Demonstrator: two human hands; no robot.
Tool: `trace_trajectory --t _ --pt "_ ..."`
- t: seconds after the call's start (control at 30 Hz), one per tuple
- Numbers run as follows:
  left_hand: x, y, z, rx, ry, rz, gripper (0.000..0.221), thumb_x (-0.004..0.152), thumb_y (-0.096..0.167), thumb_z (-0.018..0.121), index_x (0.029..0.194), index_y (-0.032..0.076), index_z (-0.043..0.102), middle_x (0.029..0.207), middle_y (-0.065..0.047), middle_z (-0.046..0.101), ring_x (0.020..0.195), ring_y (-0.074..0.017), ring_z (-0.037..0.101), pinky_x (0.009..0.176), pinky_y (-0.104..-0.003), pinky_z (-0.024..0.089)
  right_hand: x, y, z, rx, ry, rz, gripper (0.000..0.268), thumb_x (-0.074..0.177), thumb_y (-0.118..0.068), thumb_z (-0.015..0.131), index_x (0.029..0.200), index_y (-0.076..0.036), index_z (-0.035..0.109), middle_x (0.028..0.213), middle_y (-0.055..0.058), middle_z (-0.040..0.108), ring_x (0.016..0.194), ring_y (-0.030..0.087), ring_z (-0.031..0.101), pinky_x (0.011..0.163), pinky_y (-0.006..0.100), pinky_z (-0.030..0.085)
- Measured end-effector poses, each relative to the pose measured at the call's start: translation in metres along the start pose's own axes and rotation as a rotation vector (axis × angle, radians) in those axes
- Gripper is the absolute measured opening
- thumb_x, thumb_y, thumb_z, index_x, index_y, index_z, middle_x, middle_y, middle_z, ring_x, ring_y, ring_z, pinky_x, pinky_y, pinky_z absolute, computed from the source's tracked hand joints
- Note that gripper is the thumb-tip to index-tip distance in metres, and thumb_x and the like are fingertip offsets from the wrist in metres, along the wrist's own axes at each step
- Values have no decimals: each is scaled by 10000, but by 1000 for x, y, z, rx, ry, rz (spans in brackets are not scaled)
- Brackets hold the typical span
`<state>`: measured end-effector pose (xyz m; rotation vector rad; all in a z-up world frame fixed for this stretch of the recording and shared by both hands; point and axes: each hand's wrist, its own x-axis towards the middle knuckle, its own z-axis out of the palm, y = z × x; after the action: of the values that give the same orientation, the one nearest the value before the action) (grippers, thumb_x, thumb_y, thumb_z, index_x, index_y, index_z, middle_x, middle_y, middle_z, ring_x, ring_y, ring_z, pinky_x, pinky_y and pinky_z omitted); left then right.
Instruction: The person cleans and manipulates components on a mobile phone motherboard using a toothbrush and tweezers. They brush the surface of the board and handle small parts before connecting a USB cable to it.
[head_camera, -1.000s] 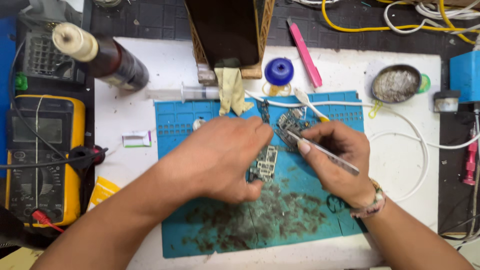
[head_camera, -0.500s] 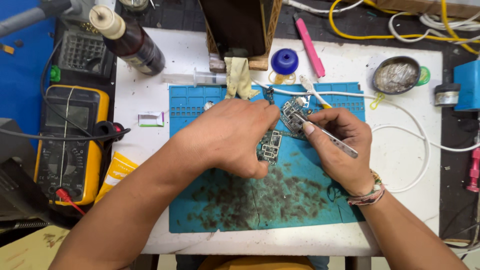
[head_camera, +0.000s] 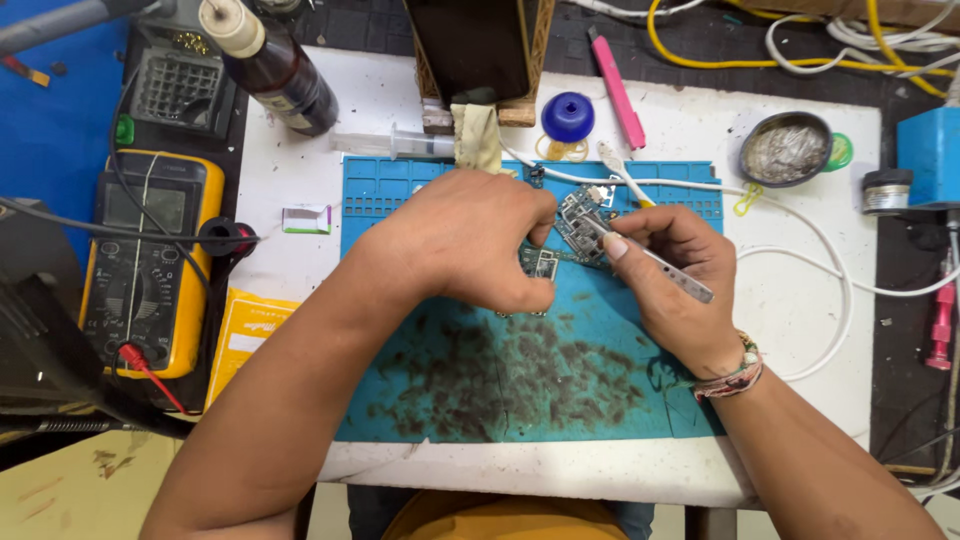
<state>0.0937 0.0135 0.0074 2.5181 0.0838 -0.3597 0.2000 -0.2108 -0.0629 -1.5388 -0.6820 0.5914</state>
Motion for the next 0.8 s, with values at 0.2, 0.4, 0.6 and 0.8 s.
trace_trajectory --t 0.2,0.4,0.6,0.8 --pt "-20 -1 6 -48 145 203 568 606 427 791 1009 64 620 960 -163 649 939 -390 629 765 -503 490 -4 -2 -5 -61 -72 -27 177 950 -35 735 1116 -9 679 949 -24 684 819 15 569 717 186 471" --pt "-16 -7 8 -43 109 245 613 591 374 808 1054 47 573 978 -159 617 940 -388 613 792 -487 483 -3 -9 -6 -184 -125 10 192 885 -37 790 1060 -21 712 839 -20 686 719 8 550 614 179 445" --pt "-12 -12 6 -55 67 224 595 588 348 809 1036 43 564 965 -158 597 933 -384 602 769 -490 480 0 -21 -6 -269 -170 -60 194 841 -4 785 1031 0 750 1003 78 781 862 77 708 749 218 561" --pt "-13 -15 9 -76 100 242 595 591 347 806 1032 29 563 969 -160 599 939 -375 606 781 -488 481 -1 -20 -5 -283 -191 -63 185 827 16 778 1010 -2 750 1014 111 783 894 130 739 785 248 583"
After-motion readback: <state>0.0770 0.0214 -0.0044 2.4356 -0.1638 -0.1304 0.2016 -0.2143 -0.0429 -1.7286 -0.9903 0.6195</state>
